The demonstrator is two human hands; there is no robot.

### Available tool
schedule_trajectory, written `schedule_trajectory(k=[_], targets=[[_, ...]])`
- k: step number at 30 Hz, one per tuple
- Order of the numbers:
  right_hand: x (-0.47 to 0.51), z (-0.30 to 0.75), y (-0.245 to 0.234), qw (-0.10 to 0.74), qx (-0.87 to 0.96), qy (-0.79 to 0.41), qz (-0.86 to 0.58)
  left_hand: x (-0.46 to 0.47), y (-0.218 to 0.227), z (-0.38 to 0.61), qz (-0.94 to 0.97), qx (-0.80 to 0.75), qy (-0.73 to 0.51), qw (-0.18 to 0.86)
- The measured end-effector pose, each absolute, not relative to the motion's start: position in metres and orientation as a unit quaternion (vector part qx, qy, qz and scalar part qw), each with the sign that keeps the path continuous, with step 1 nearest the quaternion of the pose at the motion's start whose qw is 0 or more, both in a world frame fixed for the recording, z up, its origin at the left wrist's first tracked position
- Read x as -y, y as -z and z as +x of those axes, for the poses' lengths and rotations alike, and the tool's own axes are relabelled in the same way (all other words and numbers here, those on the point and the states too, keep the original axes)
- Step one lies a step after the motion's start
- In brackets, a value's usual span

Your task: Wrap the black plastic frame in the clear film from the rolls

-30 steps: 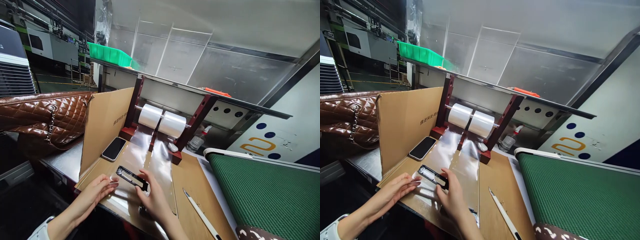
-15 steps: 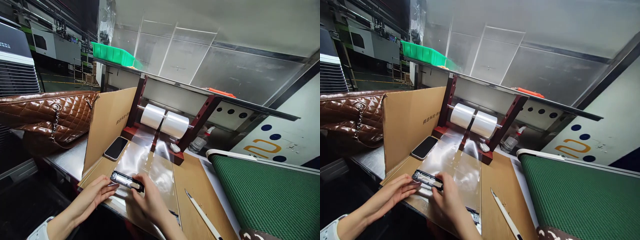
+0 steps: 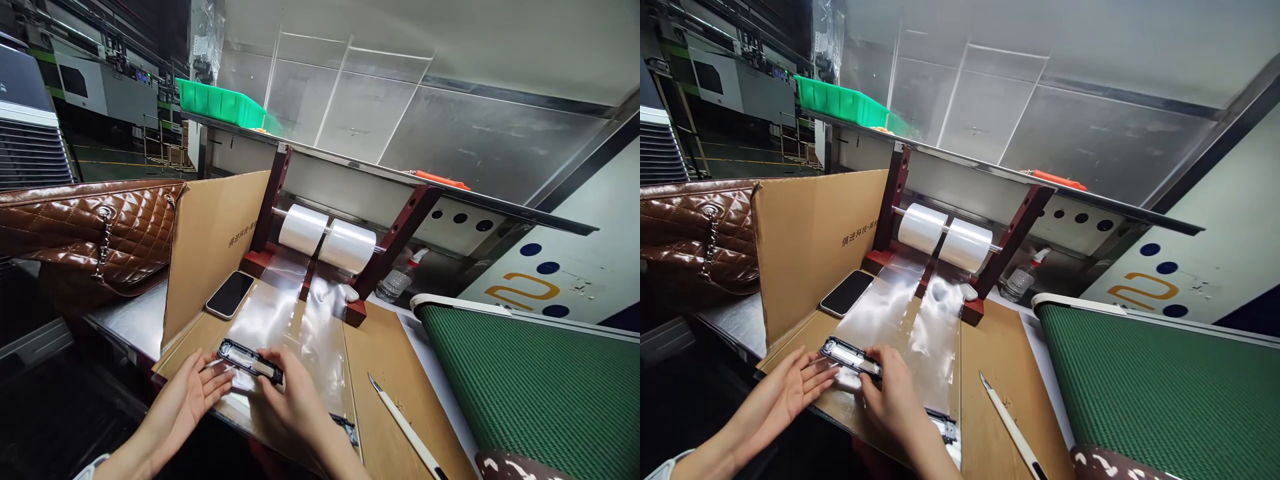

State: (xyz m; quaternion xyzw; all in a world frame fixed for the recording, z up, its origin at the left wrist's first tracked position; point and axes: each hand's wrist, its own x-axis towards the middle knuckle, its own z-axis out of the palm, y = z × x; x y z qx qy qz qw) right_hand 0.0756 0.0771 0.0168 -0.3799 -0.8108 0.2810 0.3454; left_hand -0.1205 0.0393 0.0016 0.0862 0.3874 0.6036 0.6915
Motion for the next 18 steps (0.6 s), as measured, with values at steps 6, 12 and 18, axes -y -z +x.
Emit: schedule_trajectory(k=[6,12,18], targets=[[-0.077,0.076,-0.016,0.358,0.807,-0.289,-0.372,-0.032,0.002,-0.099,0.062,-0.366,-0.624,0.687],[-0.074,0.072,-0.019,0.366,0.804,-0.291,-0.366,-0.03,0.007,-0.061,0.047,-0.353,-0.621,0.699],[-0.072,0.076,-0.016,0.366,0.811,-0.274,-0.364,-0.025,0.012,-0.059,0.042,-0.346,-0.62,0.703]])
